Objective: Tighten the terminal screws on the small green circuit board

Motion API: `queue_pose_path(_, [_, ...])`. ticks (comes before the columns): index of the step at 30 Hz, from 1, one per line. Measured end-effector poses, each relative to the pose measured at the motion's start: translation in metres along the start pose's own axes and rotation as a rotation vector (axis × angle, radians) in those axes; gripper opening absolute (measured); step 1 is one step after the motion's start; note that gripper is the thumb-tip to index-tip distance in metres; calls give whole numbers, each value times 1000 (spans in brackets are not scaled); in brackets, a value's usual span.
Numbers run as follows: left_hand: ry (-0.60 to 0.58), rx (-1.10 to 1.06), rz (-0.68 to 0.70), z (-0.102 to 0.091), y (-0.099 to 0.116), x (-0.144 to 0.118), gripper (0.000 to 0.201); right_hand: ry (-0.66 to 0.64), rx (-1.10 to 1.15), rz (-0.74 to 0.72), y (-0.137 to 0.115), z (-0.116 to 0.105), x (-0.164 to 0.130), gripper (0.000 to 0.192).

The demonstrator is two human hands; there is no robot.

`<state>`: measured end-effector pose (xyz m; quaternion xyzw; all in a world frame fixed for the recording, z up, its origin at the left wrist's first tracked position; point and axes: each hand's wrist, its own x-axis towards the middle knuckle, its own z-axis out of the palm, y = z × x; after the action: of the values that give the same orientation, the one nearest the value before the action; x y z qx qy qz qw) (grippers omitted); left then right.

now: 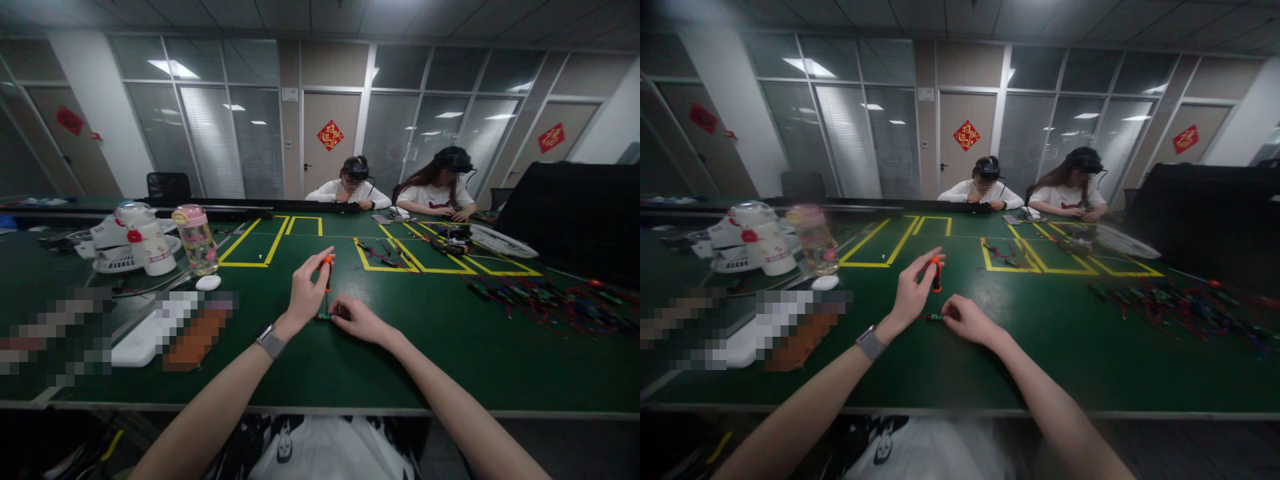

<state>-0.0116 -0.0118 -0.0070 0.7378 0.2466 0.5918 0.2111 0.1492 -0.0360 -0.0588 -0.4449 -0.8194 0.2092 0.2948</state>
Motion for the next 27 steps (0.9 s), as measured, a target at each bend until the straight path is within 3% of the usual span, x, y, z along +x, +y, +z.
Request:
queue_pose_path(5, [82, 139, 47, -1, 3, 1, 21, -1, -15, -10, 1, 0, 0, 11])
queue_pose_path(13, [-11, 6, 5, -1, 1, 1, 35, -2, -24, 0, 0, -1, 0, 11])
queue_pose_path(24, [94, 157, 42, -1, 4, 2, 18, 1, -29, -9, 3, 1, 1, 9])
queue_pose_path(27, [81, 127, 36, -2, 4, 1, 26, 8, -27, -7, 2, 1, 1, 9])
